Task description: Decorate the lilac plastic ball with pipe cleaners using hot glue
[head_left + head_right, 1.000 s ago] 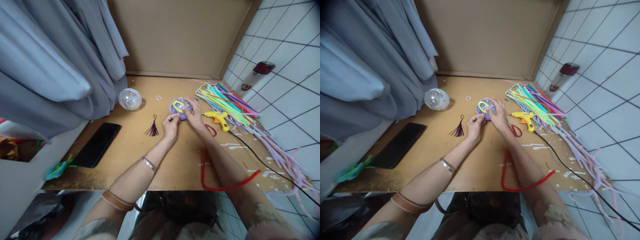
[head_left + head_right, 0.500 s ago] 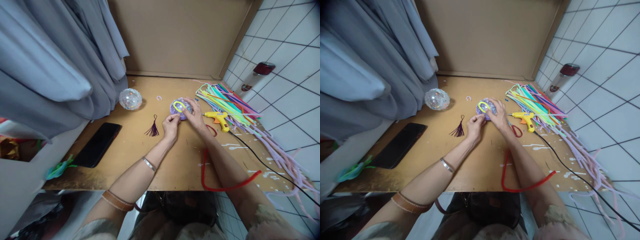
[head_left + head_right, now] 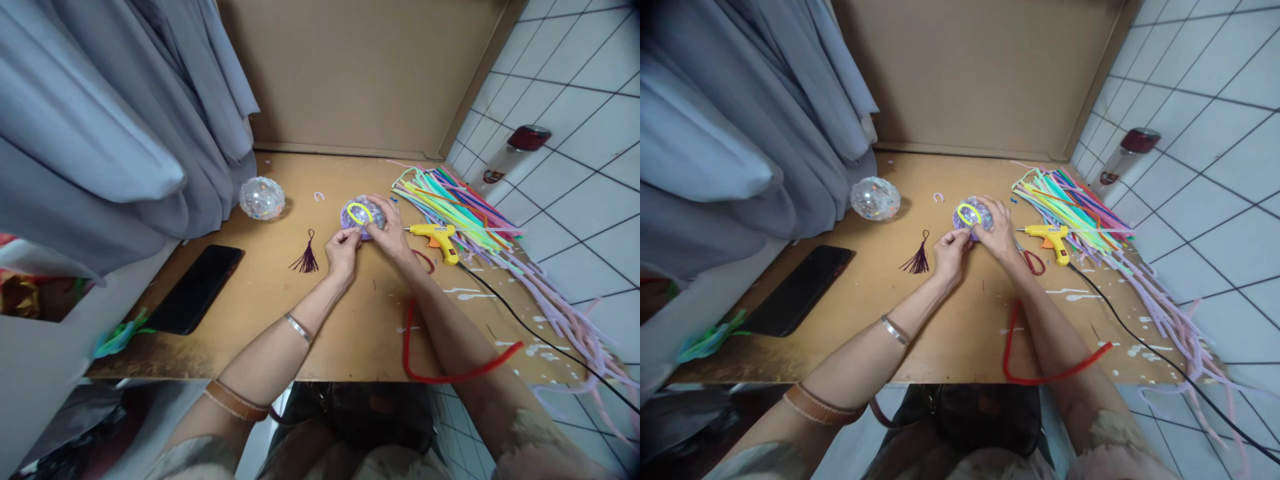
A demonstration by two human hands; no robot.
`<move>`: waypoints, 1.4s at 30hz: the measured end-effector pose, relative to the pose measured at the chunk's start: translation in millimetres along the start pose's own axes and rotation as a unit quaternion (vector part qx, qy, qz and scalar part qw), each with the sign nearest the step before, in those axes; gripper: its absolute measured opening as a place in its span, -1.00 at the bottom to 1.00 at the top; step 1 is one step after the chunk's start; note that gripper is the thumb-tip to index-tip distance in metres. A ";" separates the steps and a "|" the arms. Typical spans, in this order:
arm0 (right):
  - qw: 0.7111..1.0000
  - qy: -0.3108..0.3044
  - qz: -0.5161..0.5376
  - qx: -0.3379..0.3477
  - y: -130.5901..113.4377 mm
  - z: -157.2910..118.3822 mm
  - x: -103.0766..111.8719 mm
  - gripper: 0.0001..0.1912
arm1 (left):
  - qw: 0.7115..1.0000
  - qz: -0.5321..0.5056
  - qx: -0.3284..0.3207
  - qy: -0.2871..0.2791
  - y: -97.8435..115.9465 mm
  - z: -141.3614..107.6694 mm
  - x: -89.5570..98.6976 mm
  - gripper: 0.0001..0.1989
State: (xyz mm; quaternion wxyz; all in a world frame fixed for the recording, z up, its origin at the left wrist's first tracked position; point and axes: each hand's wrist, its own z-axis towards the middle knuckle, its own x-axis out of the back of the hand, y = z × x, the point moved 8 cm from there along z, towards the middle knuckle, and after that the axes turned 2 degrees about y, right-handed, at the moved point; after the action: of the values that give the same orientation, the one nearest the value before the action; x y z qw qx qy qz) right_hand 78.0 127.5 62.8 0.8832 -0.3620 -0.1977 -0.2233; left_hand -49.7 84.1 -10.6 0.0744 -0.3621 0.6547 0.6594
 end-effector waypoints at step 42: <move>1.000 0.020 -0.013 0.001 -1.3 0.0 0.4 -0.44 | 1.000 -0.003 -0.001 -0.012 0.4 -0.1 -1.4 -0.83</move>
State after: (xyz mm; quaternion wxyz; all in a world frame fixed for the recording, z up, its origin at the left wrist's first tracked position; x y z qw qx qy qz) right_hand 77.7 126.5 63.6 0.8842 -0.3540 -0.1852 -0.2421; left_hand -48.9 84.6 -9.4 0.0838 -0.3560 0.6524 0.6638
